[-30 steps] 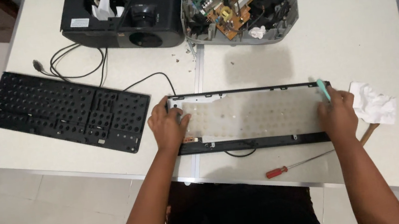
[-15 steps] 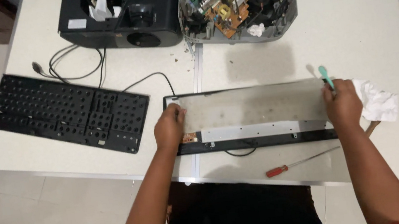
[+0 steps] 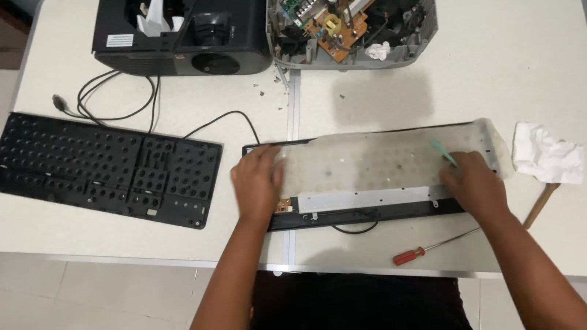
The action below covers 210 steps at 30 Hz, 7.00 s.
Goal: Disassembling a computer keyboard and cleaning the internal membrane with a brush
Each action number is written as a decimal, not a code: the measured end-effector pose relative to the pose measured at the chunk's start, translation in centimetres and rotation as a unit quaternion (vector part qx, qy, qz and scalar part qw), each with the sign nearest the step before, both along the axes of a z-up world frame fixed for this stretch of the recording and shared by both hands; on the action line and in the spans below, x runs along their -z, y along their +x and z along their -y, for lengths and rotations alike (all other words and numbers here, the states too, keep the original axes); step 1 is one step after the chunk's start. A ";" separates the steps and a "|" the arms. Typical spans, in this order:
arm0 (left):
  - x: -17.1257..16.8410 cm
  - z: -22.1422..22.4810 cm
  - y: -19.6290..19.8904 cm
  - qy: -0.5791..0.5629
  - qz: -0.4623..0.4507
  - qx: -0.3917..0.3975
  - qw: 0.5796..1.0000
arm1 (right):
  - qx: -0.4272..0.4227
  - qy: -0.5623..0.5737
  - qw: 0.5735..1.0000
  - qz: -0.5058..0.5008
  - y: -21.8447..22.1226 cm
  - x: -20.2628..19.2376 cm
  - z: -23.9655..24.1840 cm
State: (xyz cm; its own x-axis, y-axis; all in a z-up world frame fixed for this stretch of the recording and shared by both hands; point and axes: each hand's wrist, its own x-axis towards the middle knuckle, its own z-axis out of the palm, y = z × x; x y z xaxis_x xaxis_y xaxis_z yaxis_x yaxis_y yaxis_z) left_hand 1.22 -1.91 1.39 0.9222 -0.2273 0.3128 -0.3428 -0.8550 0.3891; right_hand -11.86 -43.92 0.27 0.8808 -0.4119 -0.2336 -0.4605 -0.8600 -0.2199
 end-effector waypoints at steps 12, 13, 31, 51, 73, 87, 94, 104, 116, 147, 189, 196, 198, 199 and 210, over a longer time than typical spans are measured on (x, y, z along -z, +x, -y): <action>2.2 7.1 5.1 0.074 -0.076 0.199 0.974 | 0.027 0.027 0.999 0.033 -2.8 0.4 -0.7; 2.8 7.0 5.2 0.075 -0.078 0.200 0.974 | 0.028 0.028 0.999 0.032 -3.0 -0.1 -0.4; -0.9 -1.2 0.9 0.005 -0.050 0.108 0.993 | 0.135 0.066 0.978 0.142 -4.6 0.3 6.3; 2.1 -5.4 -3.9 -0.171 -0.054 -0.075 0.981 | 0.097 0.570 0.804 -0.140 -10.1 -5.5 -17.3; 1.4 -5.8 -3.7 -0.114 -0.151 -0.036 0.981 | -0.159 0.181 0.967 0.083 6.2 -0.1 -19.6; 1.1 -5.7 -3.8 -0.134 -0.155 -0.040 0.978 | -0.299 0.098 0.947 0.064 3.6 -3.4 -22.6; 1.7 -5.9 -3.7 -0.134 -0.147 -0.043 0.979 | -0.095 0.119 0.988 0.029 -0.7 -1.4 -14.8; 1.8 -5.7 -3.6 -0.132 -0.151 -0.050 0.979 | -0.116 0.176 0.972 0.100 -3.7 -0.8 -13.1; 1.9 -5.8 -3.6 -0.127 -0.165 -0.048 0.977 | -0.069 0.135 0.971 0.186 -6.5 -0.8 -10.1; 1.7 -6.3 -3.1 -0.137 -0.117 -0.081 0.980 | -0.043 0.159 0.958 0.236 -3.9 3.1 -6.3; -1.7 2.8 -0.9 0.206 -0.259 0.079 0.940 | -0.114 0.156 0.932 0.306 -3.5 7.2 -3.9; -1.8 2.3 -1.1 0.186 -0.252 0.079 0.946 | -0.148 0.115 0.955 0.232 -5.1 3.4 -3.8; -1.8 2.3 -1.1 0.177 -0.260 0.081 0.946 | -0.023 0.089 0.974 0.205 -7.0 3.2 0.4; -1.7 2.3 -1.0 0.174 -0.260 0.082 0.946 | -0.023 0.086 0.975 0.204 -7.2 -0.8 -1.0; -1.3 2.2 -0.8 0.196 -0.263 0.080 0.941 | -0.056 0.093 0.971 0.212 -6.6 1.7 -4.2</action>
State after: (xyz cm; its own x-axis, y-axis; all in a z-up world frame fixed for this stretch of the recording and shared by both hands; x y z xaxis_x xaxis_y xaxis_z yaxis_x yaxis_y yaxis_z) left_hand 0.42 -4.11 2.66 0.8703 -0.3792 -0.3144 -0.3275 -0.9222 0.2056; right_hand -18.49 -39.73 -1.45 0.9508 -0.2934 0.0997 -0.2002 -0.8271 -0.5252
